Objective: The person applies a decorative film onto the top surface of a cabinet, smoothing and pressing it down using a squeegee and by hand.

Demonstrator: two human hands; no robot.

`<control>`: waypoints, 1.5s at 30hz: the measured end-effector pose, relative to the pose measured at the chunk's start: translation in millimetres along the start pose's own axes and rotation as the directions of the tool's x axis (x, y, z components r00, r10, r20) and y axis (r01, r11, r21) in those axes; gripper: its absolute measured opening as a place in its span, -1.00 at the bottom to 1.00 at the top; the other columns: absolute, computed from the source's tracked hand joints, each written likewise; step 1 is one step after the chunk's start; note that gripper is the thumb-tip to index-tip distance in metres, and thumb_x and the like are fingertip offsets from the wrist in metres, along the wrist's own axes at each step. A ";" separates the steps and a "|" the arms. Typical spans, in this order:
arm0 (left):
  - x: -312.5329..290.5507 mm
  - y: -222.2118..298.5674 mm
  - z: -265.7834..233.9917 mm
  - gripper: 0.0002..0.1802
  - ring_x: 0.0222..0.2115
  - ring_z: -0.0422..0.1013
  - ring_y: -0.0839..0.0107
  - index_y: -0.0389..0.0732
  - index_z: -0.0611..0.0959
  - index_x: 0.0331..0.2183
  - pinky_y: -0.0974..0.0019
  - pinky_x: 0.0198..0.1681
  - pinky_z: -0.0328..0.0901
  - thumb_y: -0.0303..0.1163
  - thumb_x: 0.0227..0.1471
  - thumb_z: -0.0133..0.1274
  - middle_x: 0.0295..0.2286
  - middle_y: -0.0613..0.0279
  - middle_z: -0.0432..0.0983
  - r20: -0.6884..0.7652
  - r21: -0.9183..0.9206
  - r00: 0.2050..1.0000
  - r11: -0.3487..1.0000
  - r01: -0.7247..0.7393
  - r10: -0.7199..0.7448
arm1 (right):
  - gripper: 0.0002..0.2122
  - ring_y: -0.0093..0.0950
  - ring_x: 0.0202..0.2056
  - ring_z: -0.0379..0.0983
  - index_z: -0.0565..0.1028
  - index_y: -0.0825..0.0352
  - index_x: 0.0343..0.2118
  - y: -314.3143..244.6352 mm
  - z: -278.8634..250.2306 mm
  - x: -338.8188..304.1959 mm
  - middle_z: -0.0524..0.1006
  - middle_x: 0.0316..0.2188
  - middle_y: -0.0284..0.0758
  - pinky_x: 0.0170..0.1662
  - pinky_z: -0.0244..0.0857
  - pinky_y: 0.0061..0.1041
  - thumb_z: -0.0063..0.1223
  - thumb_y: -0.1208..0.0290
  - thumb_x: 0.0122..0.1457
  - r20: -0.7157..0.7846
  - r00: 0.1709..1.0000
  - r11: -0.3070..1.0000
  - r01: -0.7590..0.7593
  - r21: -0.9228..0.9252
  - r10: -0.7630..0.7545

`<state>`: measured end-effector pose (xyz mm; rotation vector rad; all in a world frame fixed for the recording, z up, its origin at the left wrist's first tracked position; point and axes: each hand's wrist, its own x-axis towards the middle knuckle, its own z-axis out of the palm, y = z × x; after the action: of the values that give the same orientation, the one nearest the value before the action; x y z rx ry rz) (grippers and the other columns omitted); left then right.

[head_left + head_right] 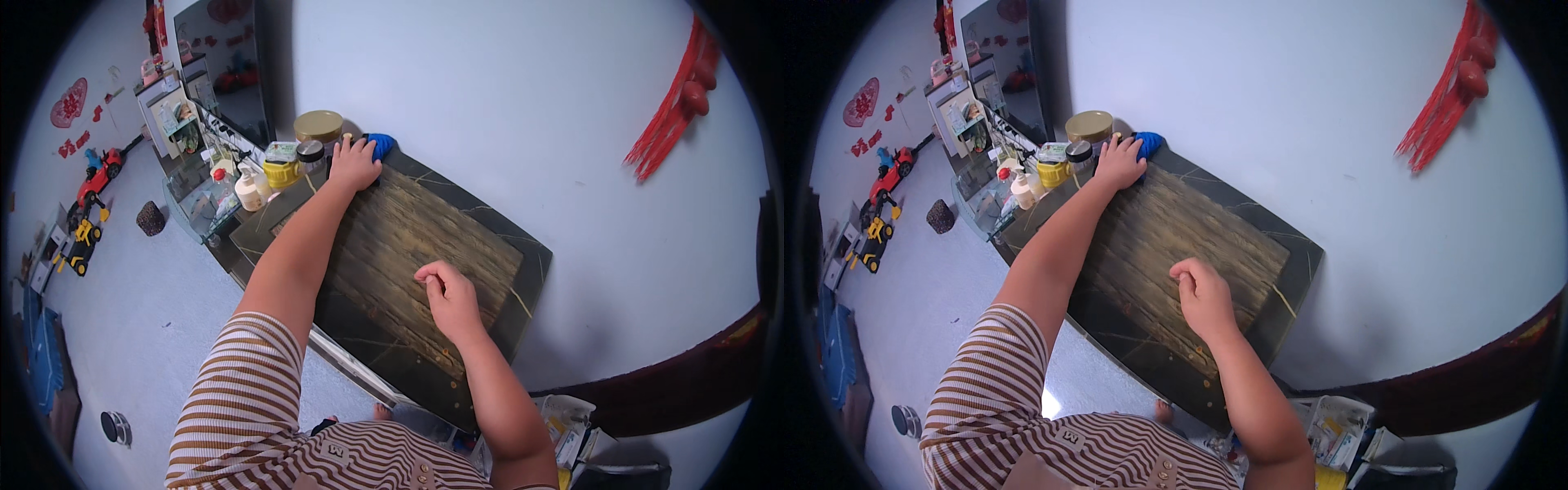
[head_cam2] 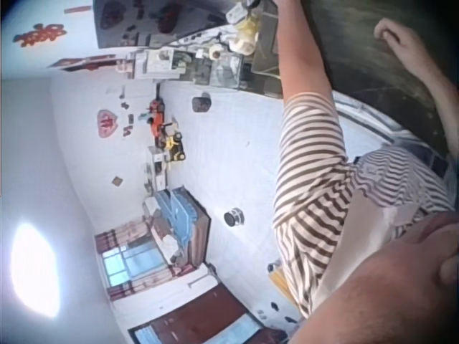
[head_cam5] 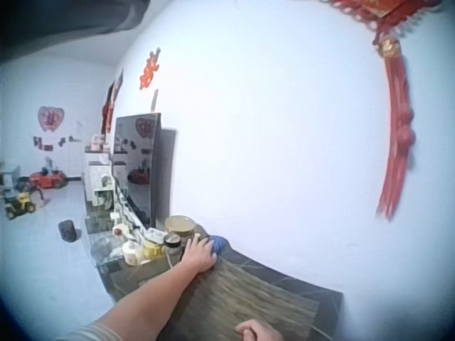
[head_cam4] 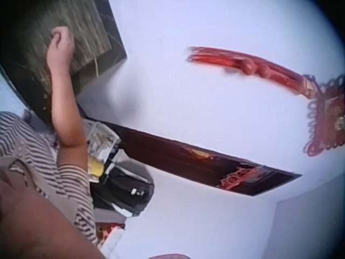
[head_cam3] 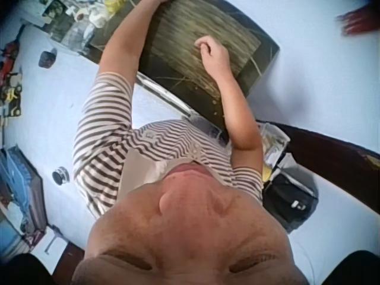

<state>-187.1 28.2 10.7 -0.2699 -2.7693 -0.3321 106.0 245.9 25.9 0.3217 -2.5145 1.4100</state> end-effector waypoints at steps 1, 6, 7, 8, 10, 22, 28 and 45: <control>1.2 -0.1 0.1 -0.28 0.42 -0.03 -0.09 -0.05 0.34 0.35 -0.23 0.46 -0.13 -0.02 0.24 -0.05 0.36 0.12 0.21 0.009 -0.003 1.000 1.000 0.006 -0.006 | -0.89 -0.23 -0.19 0.61 0.57 0.33 -0.19 -1.8 0.2 0.1 0.65 -0.25 -0.18 -0.11 0.45 -0.34 0.01 0.55 0.31 0.004 1.000 1.000 -0.024 0.012 0.024; -22.2 1.9 -10.8 -0.27 0.40 0.03 -0.10 -0.06 0.35 0.34 -0.21 0.45 -0.10 -0.05 0.21 -0.04 0.34 0.07 0.24 0.009 0.004 0.998 0.998 -0.064 0.064 | -0.89 -0.29 -0.23 0.64 0.59 0.35 -0.21 -2.3 -1.3 2.8 0.68 -0.29 -0.18 -0.12 0.47 -0.38 0.01 0.55 0.32 -0.017 1.000 1.000 0.012 0.010 -0.012; -35.0 1.9 -13.5 -0.27 0.39 0.05 -0.12 -0.08 0.37 0.33 -0.21 0.45 -0.09 -0.05 0.19 -0.04 0.33 0.04 0.26 -0.013 -0.013 0.997 0.997 -0.074 0.074 | -0.89 -0.29 -0.23 0.64 0.59 0.35 -0.21 -0.3 -0.2 3.3 0.68 -0.29 -0.18 -0.12 0.47 -0.38 0.01 0.55 0.32 -0.015 1.000 1.000 0.019 0.016 -0.019; -47.8 1.6 -17.3 -0.27 0.38 0.06 -0.13 -0.09 0.39 0.32 -0.23 0.44 -0.06 -0.07 0.18 -0.02 0.32 0.03 0.27 0.002 0.010 0.996 0.996 -0.093 0.093 | -0.89 -0.30 -0.23 0.65 0.59 0.35 -0.22 0.7 1.1 4.0 0.68 -0.30 -0.18 -0.12 0.47 -0.38 0.01 0.55 0.32 -0.010 1.000 0.999 0.028 0.024 -0.028; -82.3 5.1 -25.1 -0.28 0.37 0.09 -0.15 -0.11 0.41 0.31 -0.24 0.43 -0.04 -0.09 0.17 0.00 0.32 0.02 0.28 -0.017 -0.019 0.990 0.990 -0.143 0.143 | -0.89 -0.36 -0.24 0.63 0.59 0.34 -0.21 5.4 -1.0 4.5 0.67 -0.30 -0.22 -0.13 0.45 -0.42 0.01 0.56 0.32 0.000 0.999 0.999 0.047 0.015 -0.047; -293.3 -11.2 -115.8 -0.29 0.31 0.14 -0.31 -0.35 0.46 0.21 -0.22 0.44 -0.08 -0.18 0.10 0.07 0.23 -0.18 0.34 -0.121 0.006 0.984 0.991 -0.132 0.132 | -0.90 -0.47 -0.30 0.56 0.56 0.34 -0.17 17.2 -0.6 1.4 0.62 -0.28 -0.29 -0.15 0.42 -0.46 0.07 0.57 0.30 0.045 0.999 1.000 0.028 -0.008 -0.028; -248.7 -39.6 -95.6 -0.28 0.34 0.10 -0.28 -0.46 0.43 0.19 -0.19 0.46 -0.13 -0.18 0.12 0.08 0.24 -0.30 0.30 -0.168 0.024 0.981 0.995 0.100 -0.094 | -0.90 -0.48 -0.30 0.54 0.56 0.35 -0.16 15.2 2.5 -0.6 0.61 -0.27 -0.28 -0.15 0.42 -0.46 0.05 0.58 0.31 0.035 0.998 0.998 0.061 -0.021 -0.060; -218.0 5.4 -74.8 -0.32 0.32 0.19 -0.13 -0.28 0.49 0.22 -0.17 0.41 -0.01 -0.22 0.09 0.07 0.25 -0.12 0.36 -0.130 0.022 0.976 0.985 -0.170 0.172 | -0.89 -0.35 -0.25 0.62 0.56 0.30 -0.17 9.3 2.4 6.0 0.67 -0.29 -0.27 -0.13 0.44 -0.40 0.02 0.51 0.32 -0.096 0.991 0.996 0.088 -0.004 -0.088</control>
<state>38.7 -17.8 3.8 -0.4634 -2.5953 -0.2804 97.3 248.1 19.1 0.3510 -2.3927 1.3596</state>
